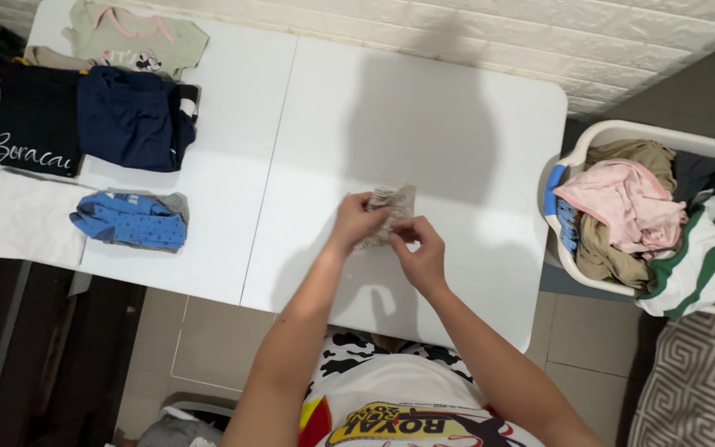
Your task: Fold various pieces of baby clothing on a table.
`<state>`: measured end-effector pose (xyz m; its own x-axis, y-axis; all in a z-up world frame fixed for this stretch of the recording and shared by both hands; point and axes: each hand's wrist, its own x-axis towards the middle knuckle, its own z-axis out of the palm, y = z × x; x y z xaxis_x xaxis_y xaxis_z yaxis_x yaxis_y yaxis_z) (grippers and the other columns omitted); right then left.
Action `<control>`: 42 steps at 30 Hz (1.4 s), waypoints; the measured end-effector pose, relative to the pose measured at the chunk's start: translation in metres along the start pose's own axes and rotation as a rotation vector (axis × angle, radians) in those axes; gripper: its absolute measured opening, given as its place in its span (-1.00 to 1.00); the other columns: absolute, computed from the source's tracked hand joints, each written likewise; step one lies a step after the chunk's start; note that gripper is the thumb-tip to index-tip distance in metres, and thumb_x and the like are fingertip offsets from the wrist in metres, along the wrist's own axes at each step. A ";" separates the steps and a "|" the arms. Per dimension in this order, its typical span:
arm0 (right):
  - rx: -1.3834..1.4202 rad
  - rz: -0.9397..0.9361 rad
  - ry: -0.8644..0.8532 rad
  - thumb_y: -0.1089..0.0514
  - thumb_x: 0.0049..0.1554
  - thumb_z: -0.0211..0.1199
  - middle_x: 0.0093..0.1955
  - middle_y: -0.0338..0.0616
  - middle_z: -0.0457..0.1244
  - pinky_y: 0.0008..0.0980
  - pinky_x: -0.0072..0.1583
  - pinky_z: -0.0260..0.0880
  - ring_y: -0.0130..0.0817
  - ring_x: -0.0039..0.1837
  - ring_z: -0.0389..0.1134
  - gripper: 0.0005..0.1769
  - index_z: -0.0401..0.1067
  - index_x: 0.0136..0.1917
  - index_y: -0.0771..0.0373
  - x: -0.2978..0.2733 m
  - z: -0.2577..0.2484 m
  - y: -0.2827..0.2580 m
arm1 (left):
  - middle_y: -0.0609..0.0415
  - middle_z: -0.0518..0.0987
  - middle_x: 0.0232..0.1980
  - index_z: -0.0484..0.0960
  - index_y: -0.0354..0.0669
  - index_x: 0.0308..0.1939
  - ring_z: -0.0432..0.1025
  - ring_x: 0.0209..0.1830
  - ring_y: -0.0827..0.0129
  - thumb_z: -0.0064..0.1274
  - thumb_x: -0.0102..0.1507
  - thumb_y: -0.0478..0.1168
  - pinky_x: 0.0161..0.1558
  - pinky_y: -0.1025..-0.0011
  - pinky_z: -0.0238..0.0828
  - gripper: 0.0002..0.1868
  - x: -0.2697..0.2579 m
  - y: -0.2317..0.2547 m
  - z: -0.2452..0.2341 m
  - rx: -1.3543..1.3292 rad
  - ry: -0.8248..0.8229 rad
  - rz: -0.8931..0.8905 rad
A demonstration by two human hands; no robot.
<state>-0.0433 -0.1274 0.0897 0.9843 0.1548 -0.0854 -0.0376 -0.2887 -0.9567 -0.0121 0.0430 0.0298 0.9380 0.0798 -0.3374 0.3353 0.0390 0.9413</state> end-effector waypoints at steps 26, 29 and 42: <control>-0.703 -0.389 -0.149 0.46 -0.06 0.15 0.67 -0.11 -0.05 0.02 0.56 -0.02 0.00 0.66 -0.05 -0.01 0.09 0.61 0.05 0.028 0.010 0.088 | -0.04 0.56 -0.60 0.70 -0.33 -0.35 0.44 -0.61 0.23 0.14 0.27 0.06 -0.39 0.21 0.40 -0.56 -0.024 -0.038 0.002 0.291 0.520 -0.140; -0.798 -0.384 -0.156 0.53 0.01 0.07 0.70 -0.25 -0.05 0.03 0.61 -0.09 -0.11 0.71 -0.12 -0.05 0.12 0.62 0.04 0.024 -0.003 0.108 | -0.10 0.59 -0.45 0.64 -0.36 -0.24 0.48 -0.45 0.10 0.23 0.23 0.01 -0.26 0.19 0.42 -0.59 -0.028 -0.030 0.000 0.453 0.524 -0.160; -0.854 -0.251 -0.321 -0.22 0.35 -0.22 0.77 -0.22 -0.34 0.20 0.61 -0.51 -0.17 0.76 -0.41 -0.22 -0.23 0.71 0.07 0.049 0.026 0.079 | 0.07 -0.07 0.71 -0.02 0.01 0.65 -0.21 0.71 0.20 -0.23 0.40 -0.06 0.55 -0.25 -0.40 -0.27 -0.040 -0.040 0.019 1.238 0.210 0.406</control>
<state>-0.0021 -0.1183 0.0027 0.8469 0.5225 -0.0990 0.4334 -0.7859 -0.4410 -0.0614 0.0195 0.0059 0.9965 0.0258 0.0797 -0.0015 -0.9460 0.3242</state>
